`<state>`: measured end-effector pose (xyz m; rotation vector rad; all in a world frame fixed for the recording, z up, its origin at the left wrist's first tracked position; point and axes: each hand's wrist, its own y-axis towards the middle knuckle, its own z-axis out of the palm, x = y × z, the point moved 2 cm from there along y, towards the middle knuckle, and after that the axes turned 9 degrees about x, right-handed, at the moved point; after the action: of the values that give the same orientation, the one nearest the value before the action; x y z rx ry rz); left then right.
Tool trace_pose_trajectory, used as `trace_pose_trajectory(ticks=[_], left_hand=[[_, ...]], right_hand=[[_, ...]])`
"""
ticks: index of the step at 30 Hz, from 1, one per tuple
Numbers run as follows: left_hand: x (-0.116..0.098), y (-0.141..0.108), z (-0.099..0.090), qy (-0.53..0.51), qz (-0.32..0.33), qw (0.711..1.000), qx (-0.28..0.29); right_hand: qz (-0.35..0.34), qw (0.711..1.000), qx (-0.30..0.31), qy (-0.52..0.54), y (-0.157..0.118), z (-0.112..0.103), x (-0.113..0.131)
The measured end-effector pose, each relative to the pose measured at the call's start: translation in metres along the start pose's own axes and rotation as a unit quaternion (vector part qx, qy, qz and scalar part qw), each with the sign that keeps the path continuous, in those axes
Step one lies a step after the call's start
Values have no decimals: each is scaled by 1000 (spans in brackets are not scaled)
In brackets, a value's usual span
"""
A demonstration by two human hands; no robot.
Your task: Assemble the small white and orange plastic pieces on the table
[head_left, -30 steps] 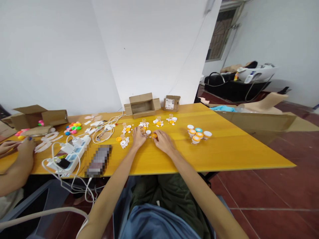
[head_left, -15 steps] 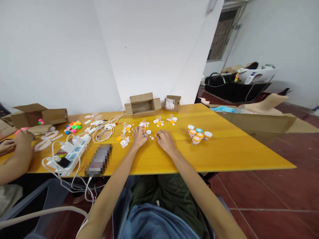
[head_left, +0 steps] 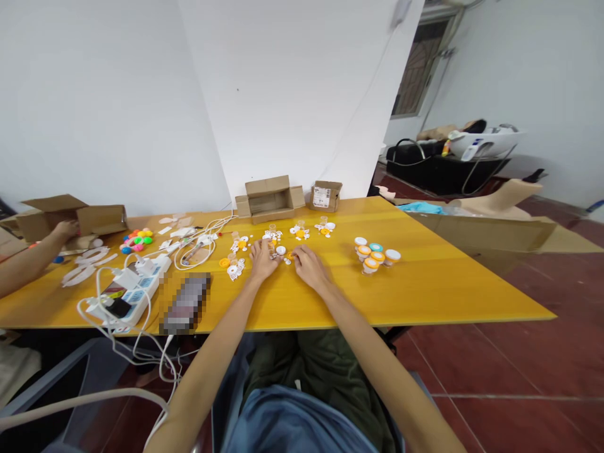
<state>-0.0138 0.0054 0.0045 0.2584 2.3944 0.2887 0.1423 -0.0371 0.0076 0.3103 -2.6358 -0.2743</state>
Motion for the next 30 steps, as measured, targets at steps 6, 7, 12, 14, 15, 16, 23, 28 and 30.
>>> trace_pose_trajectory(ticks=[6,7,12,14,15,16,23,28,30], left_hand=[[-1,-1,0,9,-4,1000,4],[-1,-1,0,9,-4,1000,4],[0,0,0,5,-1,1000,5],[1,0,0,6,-2,1000,2],[1,0,0,6,-1,1000,-1],[1,0,0,4,2,1000,-3],[-2,-1,-1,-9,1,1000,-6],[-2,-2,-2,-14,1,1000,2],[-2,-2,-3,-16,3,1000,2]], right_hand=[[-13,998,15,-55,-2,3,-1],[-17,998,15,-58,-2,4,-2],[-40,997,13,-69,-1,9,-4],[-49,996,14,-70,-1,11,-4],[-53,996,14,-70,-1,11,-4],[-56,996,14,-69,-2,11,-4],[-62,997,3,-38,0,7,-1],[-95,995,-21,-20,-1,4,3],[-105,994,-22,-17,-2,3,4]])
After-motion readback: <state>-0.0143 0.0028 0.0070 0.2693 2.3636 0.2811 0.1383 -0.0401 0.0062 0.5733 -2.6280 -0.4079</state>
